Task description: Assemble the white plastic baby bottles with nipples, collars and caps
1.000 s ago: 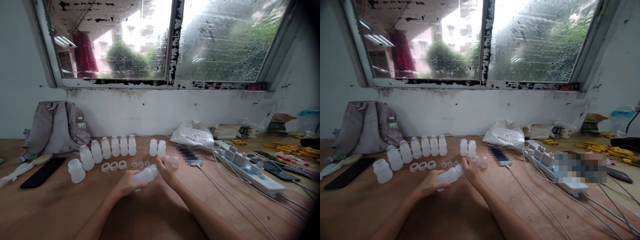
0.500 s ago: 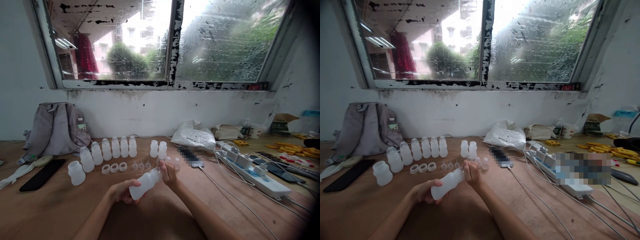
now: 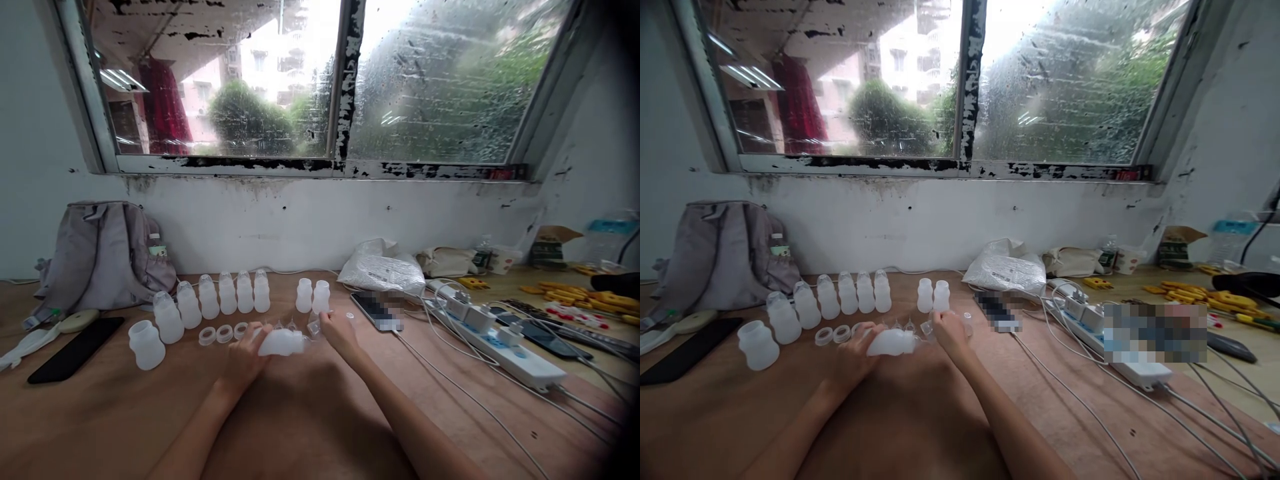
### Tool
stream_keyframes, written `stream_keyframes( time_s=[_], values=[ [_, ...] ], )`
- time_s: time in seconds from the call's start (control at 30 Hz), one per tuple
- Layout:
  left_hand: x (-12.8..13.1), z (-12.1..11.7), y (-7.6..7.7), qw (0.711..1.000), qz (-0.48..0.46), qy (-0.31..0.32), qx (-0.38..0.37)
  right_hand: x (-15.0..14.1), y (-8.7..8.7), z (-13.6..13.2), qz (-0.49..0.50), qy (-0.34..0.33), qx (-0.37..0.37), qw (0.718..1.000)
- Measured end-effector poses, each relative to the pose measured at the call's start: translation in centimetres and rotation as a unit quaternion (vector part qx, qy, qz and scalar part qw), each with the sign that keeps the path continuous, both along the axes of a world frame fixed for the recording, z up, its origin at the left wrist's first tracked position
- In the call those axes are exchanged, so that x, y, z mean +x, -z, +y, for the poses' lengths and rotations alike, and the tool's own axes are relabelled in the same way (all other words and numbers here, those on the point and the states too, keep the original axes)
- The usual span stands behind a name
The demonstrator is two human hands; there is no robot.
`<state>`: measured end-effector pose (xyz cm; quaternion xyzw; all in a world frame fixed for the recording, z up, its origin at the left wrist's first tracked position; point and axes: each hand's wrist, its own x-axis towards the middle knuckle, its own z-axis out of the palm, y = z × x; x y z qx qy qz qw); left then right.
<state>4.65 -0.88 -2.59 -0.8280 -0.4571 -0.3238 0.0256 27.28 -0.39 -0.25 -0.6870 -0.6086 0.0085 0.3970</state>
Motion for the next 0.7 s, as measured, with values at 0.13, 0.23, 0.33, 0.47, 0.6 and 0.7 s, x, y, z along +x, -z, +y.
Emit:
stream_keyframes(
  time_s=[0.13, 0.23, 0.33, 0.47, 0.6, 0.7],
  values=[
    [-1.0, 0.3, -0.4, 0.994, -0.083, -0.060, 0.038, 1.5, -0.2, 0.0, 0.033, -0.005, 0.066, 0.997],
    [-1.1, 0.6, -0.4, 0.985, -0.148, -0.085, 0.030, 1.6, 0.3, 0.2, 0.030, -0.035, 0.143, 0.989],
    [-0.9, 0.9, 0.1, 0.979, -0.184, -0.086, 0.013, 0.8, 1.5, 0.7, -0.053, -0.078, 0.172, 0.981],
    [-0.6, 1.4, 0.7, 0.971, -0.226, -0.080, -0.001, 0.0, 2.9, 1.6, -0.156, -0.109, 0.145, 0.971],
    [-0.6, 1.8, 1.1, 0.968, -0.244, -0.066, 0.005, -0.1, 3.4, 2.2, -0.204, -0.100, 0.096, 0.969],
    [-0.5, 1.7, 1.2, 0.969, -0.243, -0.049, 0.004, -0.1, 3.6, 2.3, -0.222, -0.093, 0.075, 0.968]
  ],
)
